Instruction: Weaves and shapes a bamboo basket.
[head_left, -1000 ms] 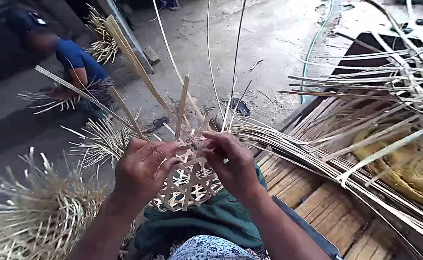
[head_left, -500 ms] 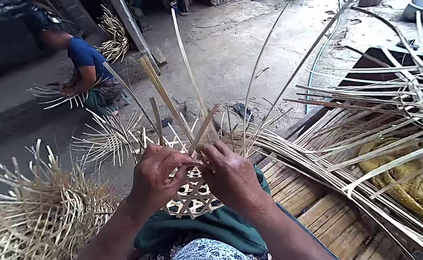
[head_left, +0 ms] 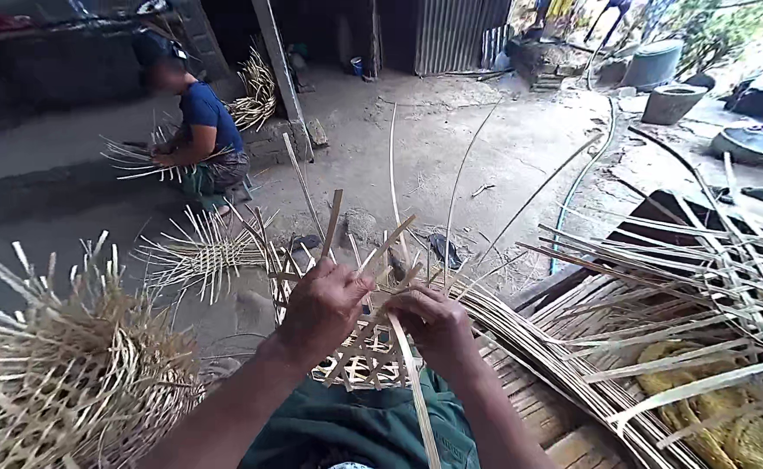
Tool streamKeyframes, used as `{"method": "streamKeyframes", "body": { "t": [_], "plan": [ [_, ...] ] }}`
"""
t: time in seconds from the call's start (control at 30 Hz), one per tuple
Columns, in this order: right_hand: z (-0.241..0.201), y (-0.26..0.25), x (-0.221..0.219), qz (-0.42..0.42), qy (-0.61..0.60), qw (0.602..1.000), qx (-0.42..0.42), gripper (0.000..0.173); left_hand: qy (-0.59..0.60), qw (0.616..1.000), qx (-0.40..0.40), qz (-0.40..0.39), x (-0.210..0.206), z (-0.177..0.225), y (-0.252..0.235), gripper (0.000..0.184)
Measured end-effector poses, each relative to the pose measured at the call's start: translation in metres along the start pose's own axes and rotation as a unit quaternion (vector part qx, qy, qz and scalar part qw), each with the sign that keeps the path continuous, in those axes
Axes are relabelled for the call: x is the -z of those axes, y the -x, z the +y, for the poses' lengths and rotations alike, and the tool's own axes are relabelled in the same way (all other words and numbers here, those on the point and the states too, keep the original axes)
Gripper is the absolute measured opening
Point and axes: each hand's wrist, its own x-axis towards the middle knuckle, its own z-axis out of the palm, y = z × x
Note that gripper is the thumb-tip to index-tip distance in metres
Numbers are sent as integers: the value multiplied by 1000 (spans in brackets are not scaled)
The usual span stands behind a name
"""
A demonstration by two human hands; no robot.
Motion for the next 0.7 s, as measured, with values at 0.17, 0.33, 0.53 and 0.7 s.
{"method": "streamKeyframes", "body": {
  "t": [0.17,0.33,0.53,0.7],
  "plan": [
    [-2,1,-10,37,73,996,28,16,103,993,39,-36,15,8,-8,20],
    [-12,8,-16,21,91,995,40,16,173,972,103,-119,38,-3,-13,38],
    [-24,7,-16,-24,42,999,-9,14,261,934,194,-145,35,-2,-4,20],
    [-39,-4,-4,-70,97,982,-144,16,267,957,111,-41,24,7,9,23]
  ]
}}
